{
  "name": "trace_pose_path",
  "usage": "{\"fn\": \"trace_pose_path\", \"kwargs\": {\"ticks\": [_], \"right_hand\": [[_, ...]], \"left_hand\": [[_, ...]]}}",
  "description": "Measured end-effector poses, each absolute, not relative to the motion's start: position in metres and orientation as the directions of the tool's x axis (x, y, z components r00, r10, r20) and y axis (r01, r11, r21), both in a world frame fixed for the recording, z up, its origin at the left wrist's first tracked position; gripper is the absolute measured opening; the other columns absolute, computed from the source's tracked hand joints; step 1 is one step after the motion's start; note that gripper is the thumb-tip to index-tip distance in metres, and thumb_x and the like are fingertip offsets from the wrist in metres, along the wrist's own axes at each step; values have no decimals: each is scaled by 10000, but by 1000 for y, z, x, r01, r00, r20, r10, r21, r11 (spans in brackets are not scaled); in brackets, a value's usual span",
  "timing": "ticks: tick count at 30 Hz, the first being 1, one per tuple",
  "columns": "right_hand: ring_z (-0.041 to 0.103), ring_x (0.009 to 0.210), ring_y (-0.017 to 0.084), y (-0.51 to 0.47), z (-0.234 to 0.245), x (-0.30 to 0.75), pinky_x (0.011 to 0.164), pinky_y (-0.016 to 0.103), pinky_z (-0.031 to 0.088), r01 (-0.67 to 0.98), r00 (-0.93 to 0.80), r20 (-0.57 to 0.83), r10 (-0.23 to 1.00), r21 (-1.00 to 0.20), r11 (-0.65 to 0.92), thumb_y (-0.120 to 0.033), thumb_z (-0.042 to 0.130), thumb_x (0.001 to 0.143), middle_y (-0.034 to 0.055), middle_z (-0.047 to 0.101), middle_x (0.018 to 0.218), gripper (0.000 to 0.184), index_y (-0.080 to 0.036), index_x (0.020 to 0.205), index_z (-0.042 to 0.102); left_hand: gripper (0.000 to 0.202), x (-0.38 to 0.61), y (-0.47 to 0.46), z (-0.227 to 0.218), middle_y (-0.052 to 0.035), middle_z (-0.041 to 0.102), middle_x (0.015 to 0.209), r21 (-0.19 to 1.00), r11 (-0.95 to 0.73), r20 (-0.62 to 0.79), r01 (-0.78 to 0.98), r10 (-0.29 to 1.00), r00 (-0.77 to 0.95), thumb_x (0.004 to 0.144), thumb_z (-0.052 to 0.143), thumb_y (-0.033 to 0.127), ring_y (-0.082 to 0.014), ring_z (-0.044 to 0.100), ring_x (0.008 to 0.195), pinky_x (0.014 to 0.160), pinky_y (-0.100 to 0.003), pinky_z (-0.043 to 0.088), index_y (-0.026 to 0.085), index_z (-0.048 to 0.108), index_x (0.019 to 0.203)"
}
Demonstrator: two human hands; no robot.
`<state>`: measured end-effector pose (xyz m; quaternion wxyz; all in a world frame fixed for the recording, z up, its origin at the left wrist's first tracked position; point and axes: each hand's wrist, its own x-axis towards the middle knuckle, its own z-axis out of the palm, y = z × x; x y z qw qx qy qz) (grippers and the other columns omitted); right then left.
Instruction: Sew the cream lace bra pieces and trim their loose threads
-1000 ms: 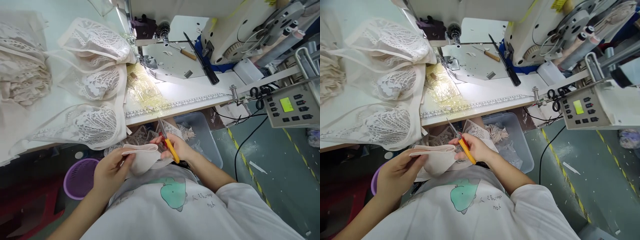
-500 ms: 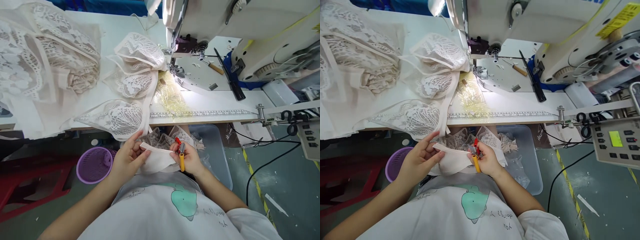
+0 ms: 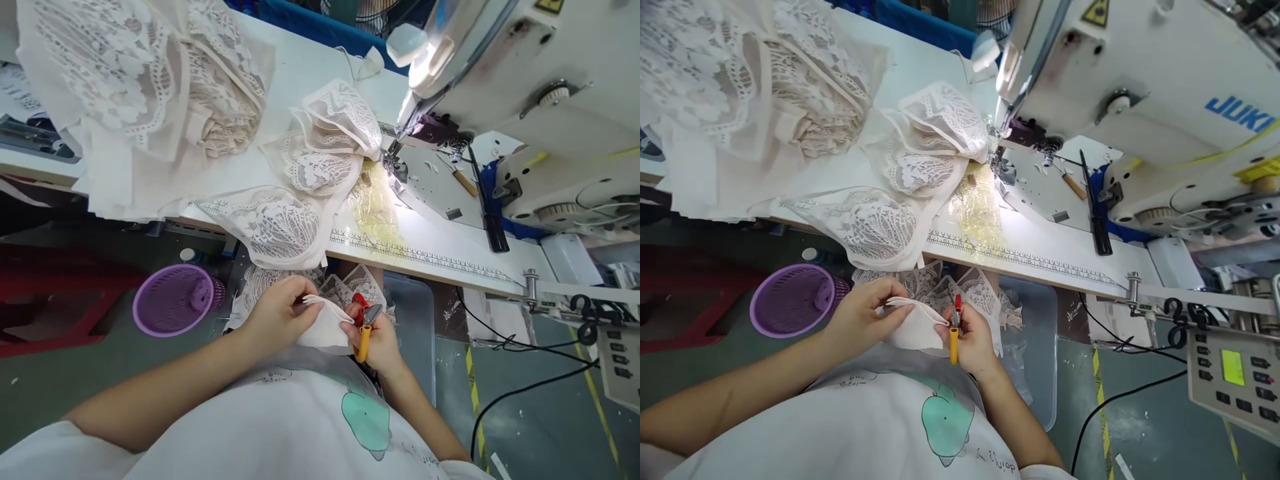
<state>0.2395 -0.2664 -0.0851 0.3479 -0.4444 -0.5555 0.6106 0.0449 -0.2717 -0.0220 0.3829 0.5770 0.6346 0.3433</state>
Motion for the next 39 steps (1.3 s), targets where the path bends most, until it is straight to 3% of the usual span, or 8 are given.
{"fn": "trace_pose_path", "kwargs": {"ticks": [10, 17, 21, 24, 26, 31, 35, 39], "right_hand": [[567, 770, 209, -266, -82, 239, 747, 383, 476, -13, -424, -71, 903, -996, -84, -411, 591, 782, 68, 594, 788, 242, -223, 693, 466], [537, 623, 156, -270, -61, 224, 577, 293, 455, 13, -277, 23, 961, -1000, 27, -347, 594, 768, 21, 559, 678, 192, -216, 691, 477], [501, 583, 140, -267, -56, 221, 528, 273, 430, 84, -257, -45, 965, -996, -24, -399, 642, 716, 4, 535, 645, 253, -218, 676, 471], [469, 569, 127, -267, -55, 223, 522, 258, 418, 181, -266, -99, 959, -982, -52, -453, 677, 674, -16, 497, 615, 322, -215, 654, 461], [454, 560, 118, -267, -53, 224, 514, 250, 408, 207, -295, -110, 949, -977, -49, -475, 683, 666, -22, 482, 615, 343, -209, 661, 467], [467, 577, 117, -267, -50, 228, 541, 250, 426, 206, -309, -118, 944, -977, -55, -522, 692, 657, -24, 485, 634, 385, -206, 692, 476], [531, 661, 149, -267, -53, 233, 607, 286, 469, 159, -315, -121, 941, -984, -73, -549, 747, 582, 13, 561, 753, 457, -211, 786, 517], [582, 789, 191, -267, -54, 233, 691, 329, 497, 106, -330, -62, 942, -994, -29, -527, 766, 578, 65, 611, 911, 489, -214, 877, 539]], "left_hand": [[196, 44, -272, -19, 65, 433, 546, 923, 325, -351, 204, 931, 102, 669, 530, 368, -86, 372, 481, 436, -201, 296, 185, 462, 678], [138, 22, -270, -12, 4, 571, 701, 928, 23, -125, 371, 960, 251, 780, 483, 289, -126, 534, 632, 573, -228, 434, 179, 497, 698], [150, 15, -263, -7, -59, 667, 873, 603, -433, 180, 670, 892, 414, 838, 484, 251, -196, 625, 804, 709, -300, 495, 152, 578, 900], [196, 27, -258, 1, -86, 674, 1004, 301, -698, 329, 650, 716, 616, 854, 495, 201, -264, 577, 1057, 968, -440, 409, 139, 596, 1010], [167, 38, -256, 4, -61, 687, 928, 249, -768, 318, 590, 640, 699, 874, 459, 171, -241, 589, 1032, 1015, -459, 365, 157, 624, 895], [305, 48, -249, -5, -24, 610, 677, 457, -692, 170, 559, 685, 709, 911, 343, 203, -149, 552, 617, 630, -278, 458, 163, 604, 758], [241, 44, -245, -7, -1, 544, 649, 795, -270, -93, 543, 830, 549, 882, 393, 307, -128, 493, 581, 520, -223, 374, 183, 535, 733], [262, 42, -245, -2, 28, 456, 579, 892, 98, -319, 442, 829, 460, 857, 429, 392, -110, 398, 517, 459, -211, 318, 189, 498, 708]]}}
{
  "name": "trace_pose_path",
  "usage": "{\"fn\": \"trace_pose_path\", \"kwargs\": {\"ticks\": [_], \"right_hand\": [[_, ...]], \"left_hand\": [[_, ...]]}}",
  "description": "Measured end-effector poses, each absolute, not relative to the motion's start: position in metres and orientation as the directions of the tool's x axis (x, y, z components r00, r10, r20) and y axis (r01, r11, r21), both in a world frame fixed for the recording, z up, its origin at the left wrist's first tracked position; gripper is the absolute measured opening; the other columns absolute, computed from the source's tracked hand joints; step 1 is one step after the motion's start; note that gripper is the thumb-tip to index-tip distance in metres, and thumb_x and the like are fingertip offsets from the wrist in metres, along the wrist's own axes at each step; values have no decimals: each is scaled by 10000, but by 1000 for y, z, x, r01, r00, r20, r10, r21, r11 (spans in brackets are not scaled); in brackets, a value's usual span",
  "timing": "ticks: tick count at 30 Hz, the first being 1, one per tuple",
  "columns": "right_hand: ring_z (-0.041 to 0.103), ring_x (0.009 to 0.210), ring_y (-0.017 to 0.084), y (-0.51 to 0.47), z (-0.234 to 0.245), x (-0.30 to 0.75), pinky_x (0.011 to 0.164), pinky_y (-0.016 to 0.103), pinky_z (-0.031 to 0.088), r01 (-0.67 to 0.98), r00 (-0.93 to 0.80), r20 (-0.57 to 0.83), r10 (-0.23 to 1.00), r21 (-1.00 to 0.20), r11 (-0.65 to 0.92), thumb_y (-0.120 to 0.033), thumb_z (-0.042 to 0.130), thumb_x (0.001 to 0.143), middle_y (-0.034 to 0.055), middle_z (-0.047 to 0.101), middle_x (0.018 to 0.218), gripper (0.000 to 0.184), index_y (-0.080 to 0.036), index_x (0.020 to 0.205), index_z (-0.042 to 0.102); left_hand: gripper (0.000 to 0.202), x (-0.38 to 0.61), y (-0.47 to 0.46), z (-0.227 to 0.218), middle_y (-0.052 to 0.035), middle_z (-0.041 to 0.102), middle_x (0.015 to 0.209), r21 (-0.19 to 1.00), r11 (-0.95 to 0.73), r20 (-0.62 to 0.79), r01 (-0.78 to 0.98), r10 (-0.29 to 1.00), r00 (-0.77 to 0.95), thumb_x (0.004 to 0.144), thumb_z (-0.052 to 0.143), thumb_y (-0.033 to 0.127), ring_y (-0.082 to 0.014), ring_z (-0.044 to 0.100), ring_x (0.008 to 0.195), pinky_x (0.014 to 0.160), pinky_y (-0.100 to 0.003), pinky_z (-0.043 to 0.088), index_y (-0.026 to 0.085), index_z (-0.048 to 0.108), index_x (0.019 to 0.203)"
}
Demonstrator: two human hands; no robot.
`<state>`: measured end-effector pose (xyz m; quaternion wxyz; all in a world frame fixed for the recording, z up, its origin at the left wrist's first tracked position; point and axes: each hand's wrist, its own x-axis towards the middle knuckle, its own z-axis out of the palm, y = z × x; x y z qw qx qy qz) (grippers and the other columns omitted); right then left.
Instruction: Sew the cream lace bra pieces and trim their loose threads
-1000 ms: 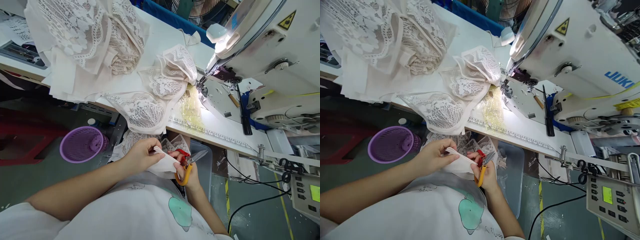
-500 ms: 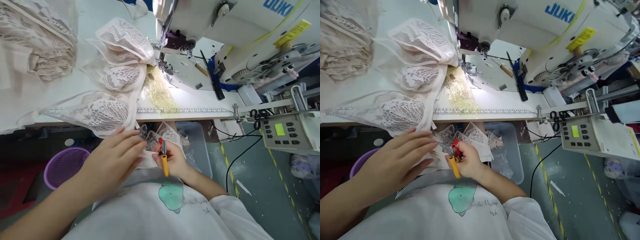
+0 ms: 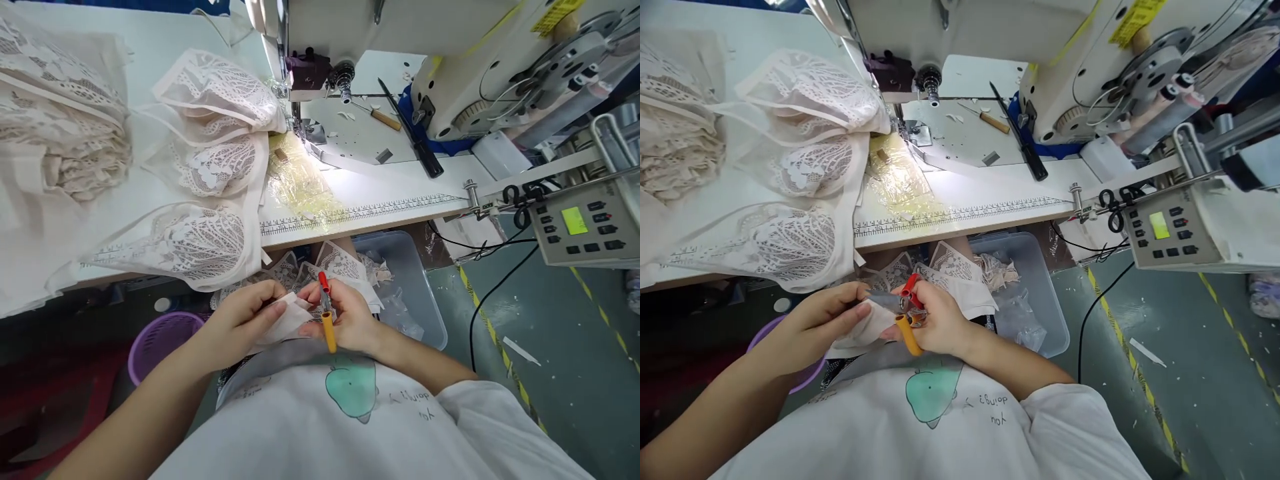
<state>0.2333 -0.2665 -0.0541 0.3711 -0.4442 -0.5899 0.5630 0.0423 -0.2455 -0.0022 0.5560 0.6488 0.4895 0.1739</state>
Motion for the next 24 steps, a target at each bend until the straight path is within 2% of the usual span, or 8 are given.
{"fn": "trace_pose_path", "kwargs": {"ticks": [4, 8, 13, 17, 22, 24], "right_hand": [[587, 734, 169, -263, -51, 229, 627, 297, 505, 71, -401, -2, 916, -997, 29, -475, 717, 668, 50, 632, 875, 373, -209, 888, 576], [580, 643, 140, -259, -52, 224, 550, 262, 494, -5, -402, 76, 913, -997, 81, -363, 659, 730, 42, 643, 839, 220, -194, 854, 592], [619, 728, 156, -252, -42, 224, 663, 282, 509, 12, -346, 270, 898, -956, 292, -216, 636, 720, 39, 667, 845, 73, -200, 754, 573], [630, 725, 160, -245, -22, 226, 662, 292, 510, 72, -299, 406, 864, -893, 445, -180, 589, 755, 34, 681, 835, 58, -217, 792, 564], [623, 727, 163, -241, 1, 230, 651, 293, 502, 125, -264, 517, 814, -819, 560, -183, 556, 807, 41, 660, 814, 56, -226, 832, 530], [603, 685, 160, -241, 6, 231, 621, 292, 491, 152, -246, 533, 810, -803, 575, -187, 555, 806, 32, 638, 769, 58, -229, 803, 514]], "left_hand": [[248, 37, -246, -3, 51, 399, 541, 901, 240, -402, 362, 775, 488, 840, 456, 401, -87, 318, 462, 419, -206, 264, 183, 514, 735], [217, 33, -244, 0, 51, 400, 557, 897, 255, -415, 362, 768, 489, 819, 493, 372, -74, 306, 460, 417, -199, 257, 174, 516, 732], [240, 31, -239, 16, 38, 445, 570, 893, 132, -351, 431, 803, 481, 852, 464, 372, -77, 336, 460, 415, -196, 287, 177, 560, 751], [230, 31, -236, 33, -11, 584, 650, 866, -2, -257, 499, 855, 450, 853, 464, 368, -128, 505, 558, 486, -217, 397, 193, 603, 797], [150, 35, -233, 46, -16, 640, 736, 837, -228, -25, 497, 892, 451, 845, 477, 283, -146, 584, 662, 597, -232, 450, 207, 602, 813], [156, 38, -234, 48, -25, 636, 762, 838, -261, 40, 480, 906, 422, 846, 469, 271, -153, 589, 708, 636, -240, 457, 201, 598, 793]]}}
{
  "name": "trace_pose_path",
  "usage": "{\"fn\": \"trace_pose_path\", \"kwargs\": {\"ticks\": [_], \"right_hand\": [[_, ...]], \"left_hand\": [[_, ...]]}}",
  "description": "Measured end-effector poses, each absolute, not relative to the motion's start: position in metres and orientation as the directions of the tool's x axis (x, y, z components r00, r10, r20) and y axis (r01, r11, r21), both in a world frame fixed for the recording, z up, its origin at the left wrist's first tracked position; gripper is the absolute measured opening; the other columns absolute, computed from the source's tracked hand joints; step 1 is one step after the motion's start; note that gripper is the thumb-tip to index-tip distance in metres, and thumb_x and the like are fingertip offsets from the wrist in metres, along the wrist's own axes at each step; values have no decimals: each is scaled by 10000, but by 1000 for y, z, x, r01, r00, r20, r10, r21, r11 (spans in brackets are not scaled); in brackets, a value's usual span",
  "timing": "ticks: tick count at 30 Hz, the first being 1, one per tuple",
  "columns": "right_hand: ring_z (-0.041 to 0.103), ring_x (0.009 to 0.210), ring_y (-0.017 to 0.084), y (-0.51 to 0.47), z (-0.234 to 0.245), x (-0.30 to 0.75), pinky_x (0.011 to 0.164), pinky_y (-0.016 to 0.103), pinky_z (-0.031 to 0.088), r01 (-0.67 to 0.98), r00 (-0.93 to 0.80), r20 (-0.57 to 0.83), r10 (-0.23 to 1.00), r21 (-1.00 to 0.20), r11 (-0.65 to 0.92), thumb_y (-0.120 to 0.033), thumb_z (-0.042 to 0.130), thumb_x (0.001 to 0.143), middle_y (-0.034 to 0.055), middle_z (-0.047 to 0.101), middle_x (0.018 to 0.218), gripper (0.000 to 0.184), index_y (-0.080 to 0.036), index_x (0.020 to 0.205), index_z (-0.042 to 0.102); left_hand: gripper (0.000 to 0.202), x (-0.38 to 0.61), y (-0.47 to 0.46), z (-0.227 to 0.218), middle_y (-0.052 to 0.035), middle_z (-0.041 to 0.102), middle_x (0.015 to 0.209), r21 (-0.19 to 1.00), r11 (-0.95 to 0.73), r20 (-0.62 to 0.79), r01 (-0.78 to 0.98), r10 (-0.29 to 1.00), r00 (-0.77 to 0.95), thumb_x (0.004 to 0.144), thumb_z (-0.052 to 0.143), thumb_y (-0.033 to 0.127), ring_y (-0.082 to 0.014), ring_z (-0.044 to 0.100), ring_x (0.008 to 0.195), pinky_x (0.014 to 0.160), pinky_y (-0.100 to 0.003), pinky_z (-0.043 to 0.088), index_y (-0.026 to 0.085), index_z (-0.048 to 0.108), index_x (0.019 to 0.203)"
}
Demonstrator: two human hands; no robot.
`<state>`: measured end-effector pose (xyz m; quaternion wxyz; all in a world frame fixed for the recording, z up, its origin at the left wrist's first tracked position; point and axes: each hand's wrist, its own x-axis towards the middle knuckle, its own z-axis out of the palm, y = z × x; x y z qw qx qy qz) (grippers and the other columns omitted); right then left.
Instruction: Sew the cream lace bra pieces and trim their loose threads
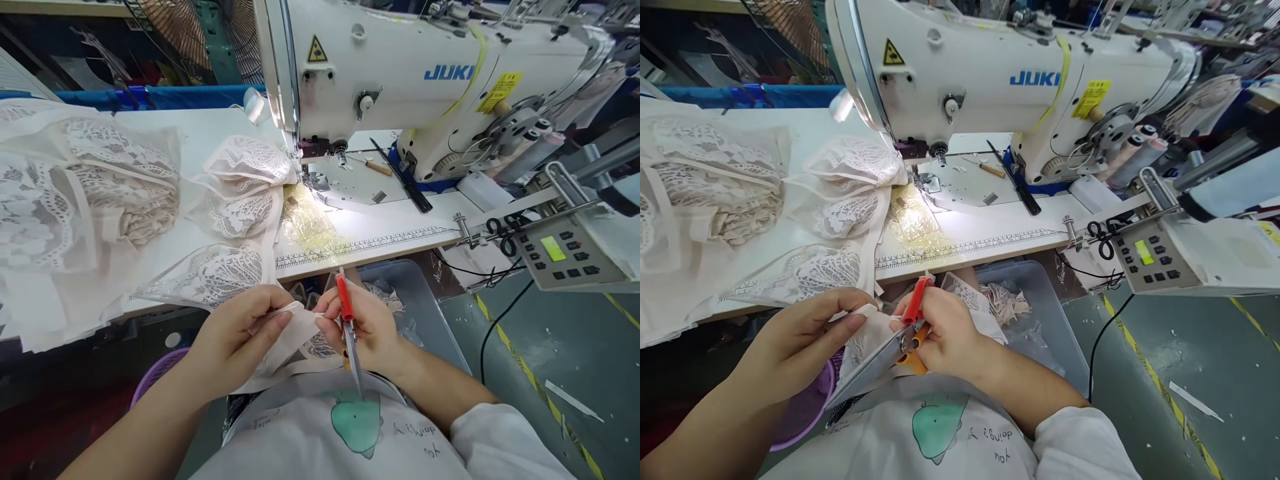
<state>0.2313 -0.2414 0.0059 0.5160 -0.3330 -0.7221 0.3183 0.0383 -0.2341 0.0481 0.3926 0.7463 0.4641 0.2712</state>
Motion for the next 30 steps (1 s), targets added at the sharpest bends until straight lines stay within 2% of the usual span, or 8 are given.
{"fn": "trace_pose_path", "kwargs": {"ticks": [3, 6, 12, 15, 17, 20, 23, 30], "right_hand": [[569, 643, 153, -243, 9, 234, 589, 287, 468, 207, -217, 531, 819, -795, 570, -190, 566, 795, 18, 606, 725, 90, -229, 759, 493], [539, 611, 140, -245, 6, 238, 565, 275, 448, 210, -212, 477, 853, -830, 517, -186, 582, 777, 2, 573, 688, 123, -225, 731, 475], [495, 573, 123, -252, -11, 251, 522, 261, 430, 244, -244, 96, 965, -957, 156, -346, 669, 717, -7, 541, 664, 239, -210, 698, 474], [489, 552, 106, -251, -16, 265, 509, 244, 440, 174, -339, -74, 938, -985, -15, -446, 662, 727, -21, 529, 663, 302, -207, 745, 477], [517, 575, 112, -248, -16, 278, 516, 242, 450, 157, -461, -125, 879, -986, -57, -561, 622, 729, -12, 548, 692, 391, -205, 797, 475], [505, 590, 118, -242, -15, 299, 511, 235, 416, 292, -672, -157, 723, -954, 64, -729, 467, 736, 2, 543, 704, 526, -207, 794, 472], [428, 541, 112, -240, -13, 316, 500, 241, 354, 448, -776, -234, 586, -858, 251, -784, 305, 762, -5, 494, 642, 587, -215, 716, 441], [295, 489, 104, -244, -2, 324, 462, 242, 237, 610, -736, -325, 595, -700, 372, -786, 306, 758, -27, 383, 571, 580, -220, 633, 335]], "left_hand": [[182, 45, -237, 46, -38, 624, 763, 876, -209, 26, 434, 920, 391, 850, 461, 298, -154, 575, 699, 629, -252, 455, 187, 597, 801], [210, 50, -240, 38, -22, 590, 700, 930, -57, -89, 364, 924, 372, 847, 471, 344, -136, 534, 624, 564, -241, 432, 178, 579, 780], [277, 61, -239, 14, -2, 551, 639, 954, 233, -292, 186, 862, 415, 802, 527, 435, -121, 489, 572, 513, -223, 401, 169, 539, 728], [318, 68, -241, 4, -5, 552, 632, 926, 334, -377, 176, 815, 441, 771, 544, 479, -122, 486, 561, 495, -220, 393, 166, 519, 723], [327, 72, -242, -1, 8, 528, 602, 920, 358, -390, 160, 789, 474, 762, 551, 486, -107, 456, 529, 466, -205, 373, 164, 518, 712], [314, 77, -243, -6, 19, 497, 576, 930, 337, -363, 148, 772, 522, 772, 547, 464, -96, 427, 509, 447, -192, 354, 162, 530, 689], [284, 80, -242, -9, 23, 489, 579, 937, 318, -345, 147, 767, 540, 776, 541, 432, -97, 423, 518, 453, -190, 356, 166, 536, 676], [297, 85, -239, -9, 52, 402, 530, 891, 437, -440, 124, 762, 476, 730, 558, 437, -81, 348, 481, 415, -183, 293, 177, 477, 612]]}}
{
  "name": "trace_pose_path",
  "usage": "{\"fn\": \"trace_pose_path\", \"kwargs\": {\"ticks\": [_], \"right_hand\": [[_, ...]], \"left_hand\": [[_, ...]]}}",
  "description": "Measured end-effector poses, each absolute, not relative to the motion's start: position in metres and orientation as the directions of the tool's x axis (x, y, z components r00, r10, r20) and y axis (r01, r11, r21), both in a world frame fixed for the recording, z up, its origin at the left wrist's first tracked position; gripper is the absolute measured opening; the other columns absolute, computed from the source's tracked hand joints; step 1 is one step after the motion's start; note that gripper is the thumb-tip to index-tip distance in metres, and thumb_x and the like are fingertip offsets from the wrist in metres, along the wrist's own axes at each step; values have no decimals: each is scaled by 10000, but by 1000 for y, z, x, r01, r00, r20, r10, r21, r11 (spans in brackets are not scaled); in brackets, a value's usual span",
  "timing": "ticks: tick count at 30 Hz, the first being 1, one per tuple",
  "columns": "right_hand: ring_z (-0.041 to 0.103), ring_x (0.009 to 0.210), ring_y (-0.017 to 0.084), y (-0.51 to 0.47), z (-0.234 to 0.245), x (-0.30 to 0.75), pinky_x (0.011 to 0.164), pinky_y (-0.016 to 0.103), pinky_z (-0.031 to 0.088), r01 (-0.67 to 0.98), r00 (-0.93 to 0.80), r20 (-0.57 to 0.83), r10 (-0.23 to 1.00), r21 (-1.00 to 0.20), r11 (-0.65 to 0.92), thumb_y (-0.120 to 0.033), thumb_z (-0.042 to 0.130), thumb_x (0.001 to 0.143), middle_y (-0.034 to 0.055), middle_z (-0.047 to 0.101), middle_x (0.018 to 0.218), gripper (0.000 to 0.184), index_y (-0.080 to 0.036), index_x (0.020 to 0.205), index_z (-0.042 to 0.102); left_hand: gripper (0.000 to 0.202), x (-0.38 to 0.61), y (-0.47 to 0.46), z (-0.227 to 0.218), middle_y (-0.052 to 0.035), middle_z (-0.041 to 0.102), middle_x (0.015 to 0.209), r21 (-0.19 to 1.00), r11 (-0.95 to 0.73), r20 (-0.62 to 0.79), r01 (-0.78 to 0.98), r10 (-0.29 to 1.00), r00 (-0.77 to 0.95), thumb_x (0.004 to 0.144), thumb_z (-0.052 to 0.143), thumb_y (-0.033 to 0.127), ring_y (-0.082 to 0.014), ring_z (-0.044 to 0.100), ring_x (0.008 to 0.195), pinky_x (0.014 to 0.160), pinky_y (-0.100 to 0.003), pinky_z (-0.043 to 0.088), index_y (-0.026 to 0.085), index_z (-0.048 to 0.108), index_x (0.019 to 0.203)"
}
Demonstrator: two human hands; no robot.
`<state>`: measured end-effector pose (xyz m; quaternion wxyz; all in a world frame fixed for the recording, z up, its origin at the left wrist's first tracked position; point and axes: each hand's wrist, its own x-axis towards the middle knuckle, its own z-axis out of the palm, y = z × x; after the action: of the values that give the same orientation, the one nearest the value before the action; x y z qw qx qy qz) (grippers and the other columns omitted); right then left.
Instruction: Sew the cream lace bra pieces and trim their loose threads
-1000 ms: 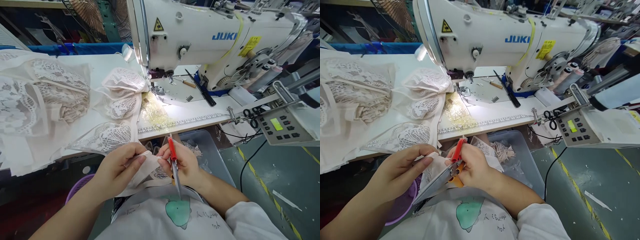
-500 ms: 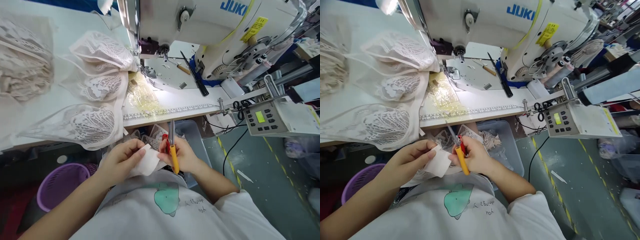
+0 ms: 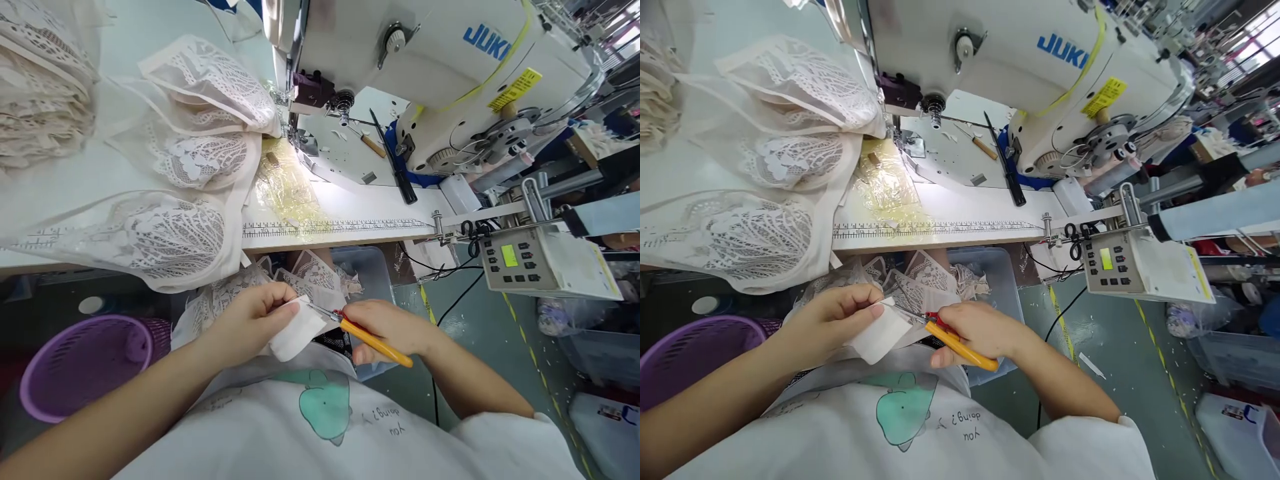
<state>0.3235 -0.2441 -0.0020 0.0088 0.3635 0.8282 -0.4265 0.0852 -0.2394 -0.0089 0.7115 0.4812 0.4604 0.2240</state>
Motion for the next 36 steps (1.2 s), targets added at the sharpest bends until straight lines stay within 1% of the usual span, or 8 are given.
{"fn": "trace_pose_path", "kwargs": {"ticks": [4, 8, 15, 20, 24, 28, 32, 36], "right_hand": [[282, 483, 103, -242, 6, 320, 451, 241, 215, 700, -684, -410, 603, -602, 385, -810, 327, 727, -28, 379, 570, 595, -226, 625, 279], [258, 476, 98, -240, 9, 318, 447, 243, 204, 751, -636, -443, 632, -543, 375, -798, 395, 710, -28, 382, 567, 594, -225, 619, 265], [260, 493, 93, -238, 13, 320, 463, 228, 204, 794, -595, -553, 583, -515, 322, -691, 561, 704, -50, 359, 564, 565, -222, 608, 261], [310, 508, 97, -238, 8, 323, 484, 224, 228, 777, -595, -540, 596, -575, 254, -617, 584, 734, -48, 375, 567, 522, -220, 604, 271], [292, 483, 86, -242, -3, 323, 469, 223, 218, 745, -604, -476, 640, -622, 242, -613, 522, 772, -52, 345, 533, 505, -216, 582, 273], [235, 475, 75, -244, -15, 321, 442, 213, 202, 691, -542, -356, 761, -705, 163, -674, 462, 766, -65, 274, 504, 542, -213, 552, 274], [299, 514, 87, -244, -14, 309, 460, 214, 266, 583, -433, -182, 883, -803, 121, -668, 536, 716, -50, 322, 553, 529, -208, 566, 323], [353, 525, 95, -246, -12, 288, 486, 215, 320, 470, -394, -25, 919, -865, 178, -565, 584, 732, -43, 346, 564, 453, -201, 568, 369]], "left_hand": [[302, 87, -239, -8, 51, 404, 525, 874, 468, -474, 134, 756, 453, 697, 562, 449, -82, 349, 476, 413, -186, 287, 177, 470, 604], [296, 87, -238, -6, 55, 416, 518, 849, 518, -503, 103, 733, 458, 680, 570, 441, -71, 350, 464, 412, -173, 275, 172, 467, 616], [294, 86, -236, -5, 55, 426, 510, 836, 540, -514, 100, 705, 488, 684, 595, 419, -62, 355, 460, 413, -157, 273, 160, 472, 616], [291, 86, -234, -5, 55, 430, 514, 841, 529, -507, 113, 698, 505, 693, 587, 421, -61, 359, 457, 410, -156, 276, 161, 476, 623], [283, 85, -233, -6, 55, 427, 515, 848, 516, -503, 123, 707, 497, 693, 586, 409, -62, 352, 461, 414, -159, 273, 161, 473, 619], [265, 84, -234, -9, 51, 431, 534, 875, 466, -468, 133, 739, 485, 718, 565, 399, -70, 357, 469, 418, -172, 286, 168, 476, 624], [252, 81, -234, -13, 31, 471, 586, 923, 318, -383, 217, 808, 447, 763, 524, 399, -93, 410, 520, 469, -200, 345, 166, 517, 667], [253, 80, -231, -10, 13, 508, 603, 929, 174, -315, 327, 836, 450, 781, 486, 393, -115, 443, 553, 502, -225, 366, 168, 526, 672]]}}
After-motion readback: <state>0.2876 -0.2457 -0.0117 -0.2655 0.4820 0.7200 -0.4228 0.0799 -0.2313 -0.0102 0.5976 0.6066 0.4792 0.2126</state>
